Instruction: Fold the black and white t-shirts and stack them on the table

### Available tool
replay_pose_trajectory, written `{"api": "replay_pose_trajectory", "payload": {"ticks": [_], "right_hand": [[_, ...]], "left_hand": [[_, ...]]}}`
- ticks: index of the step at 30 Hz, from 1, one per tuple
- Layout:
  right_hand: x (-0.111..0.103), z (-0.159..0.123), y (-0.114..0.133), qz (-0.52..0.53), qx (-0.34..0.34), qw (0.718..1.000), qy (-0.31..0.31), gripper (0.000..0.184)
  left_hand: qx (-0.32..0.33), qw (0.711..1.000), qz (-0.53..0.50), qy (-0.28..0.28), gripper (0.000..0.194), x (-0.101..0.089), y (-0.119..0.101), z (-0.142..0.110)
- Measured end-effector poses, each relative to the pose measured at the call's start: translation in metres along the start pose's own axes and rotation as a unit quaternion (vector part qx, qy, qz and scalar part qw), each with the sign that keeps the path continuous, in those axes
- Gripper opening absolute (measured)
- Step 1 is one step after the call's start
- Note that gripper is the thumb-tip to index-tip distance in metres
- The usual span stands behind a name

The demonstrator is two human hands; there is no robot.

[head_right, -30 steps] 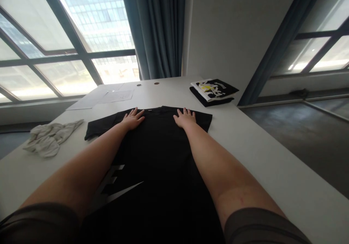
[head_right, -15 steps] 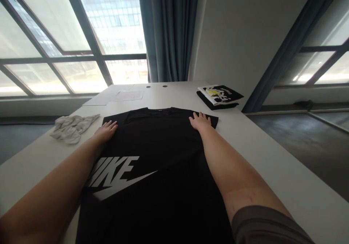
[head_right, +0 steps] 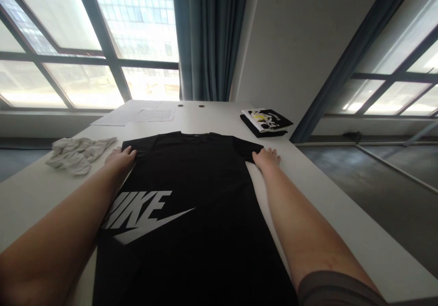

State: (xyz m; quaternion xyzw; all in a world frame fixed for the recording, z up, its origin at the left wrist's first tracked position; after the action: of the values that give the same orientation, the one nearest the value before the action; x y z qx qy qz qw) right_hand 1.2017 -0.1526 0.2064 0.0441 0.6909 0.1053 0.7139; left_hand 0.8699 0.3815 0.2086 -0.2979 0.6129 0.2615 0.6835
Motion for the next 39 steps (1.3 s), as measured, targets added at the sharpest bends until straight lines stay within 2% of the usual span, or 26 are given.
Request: {"api": "replay_pose_trajectory", "payload": {"ticks": [3,8,13,16,18,23,28,31,35,37,39], "right_hand": [[-0.006,-0.002,0.008,-0.015,-0.049,0.998,-0.037,0.055],[-0.015,-0.007,0.018,0.001,-0.081,0.994,-0.077,0.043],[-0.028,-0.009,0.023,0.077,-0.049,0.992,-0.086,0.044],[-0.038,-0.010,0.025,0.124,-0.061,0.985,-0.106,0.054],[-0.043,-0.010,0.028,0.141,-0.095,0.980,-0.101,0.059],[-0.049,-0.015,0.047,0.124,-0.188,0.972,-0.072,0.045],[-0.063,-0.042,0.082,0.094,-0.321,0.937,-0.096,0.046],[-0.063,-0.063,0.103,0.050,-0.380,0.923,-0.039,0.048],[-0.039,-0.082,0.118,-0.008,-0.411,0.902,0.129,0.068],[-0.024,-0.085,0.121,-0.012,-0.413,0.898,0.154,0.075],[-0.009,-0.085,0.122,-0.019,-0.403,0.903,0.146,0.076]], "left_hand": [[-0.046,0.999,-0.001,-0.005,0.073,-0.002,-0.003,-0.003],[-0.049,0.999,0.012,-0.001,0.072,-0.005,-0.008,-0.005],[-0.057,0.998,0.013,0.003,0.072,-0.008,-0.009,-0.006],[-0.058,0.998,0.013,0.011,0.072,-0.009,-0.010,-0.007],[-0.058,0.998,0.012,0.012,0.072,-0.010,-0.010,-0.007],[-0.062,0.998,0.011,0.013,0.074,-0.011,-0.011,-0.007],[-0.058,0.998,0.014,0.014,0.073,-0.010,-0.012,-0.007],[-0.055,0.998,0.010,0.001,0.072,-0.009,-0.011,-0.007],[-0.050,0.999,0.012,-0.006,0.073,-0.007,-0.010,-0.005],[-0.051,0.999,0.011,-0.003,0.074,-0.007,-0.009,-0.005],[-0.054,0.999,0.009,0.000,0.075,-0.007,-0.009,-0.004]]}}
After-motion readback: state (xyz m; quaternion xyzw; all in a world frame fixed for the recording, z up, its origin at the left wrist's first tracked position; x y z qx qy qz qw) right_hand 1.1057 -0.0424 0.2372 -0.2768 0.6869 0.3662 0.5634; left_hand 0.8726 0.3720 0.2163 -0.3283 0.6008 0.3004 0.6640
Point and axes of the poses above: each hand's wrist, its own z-axis towards the middle knuckle, its own x-axis out of the palm, y = z × x, the point moved 3 cm from there along z, towards the middle knuckle, and after that the axes turned 3 degrees about z, right-handed, at the moved point
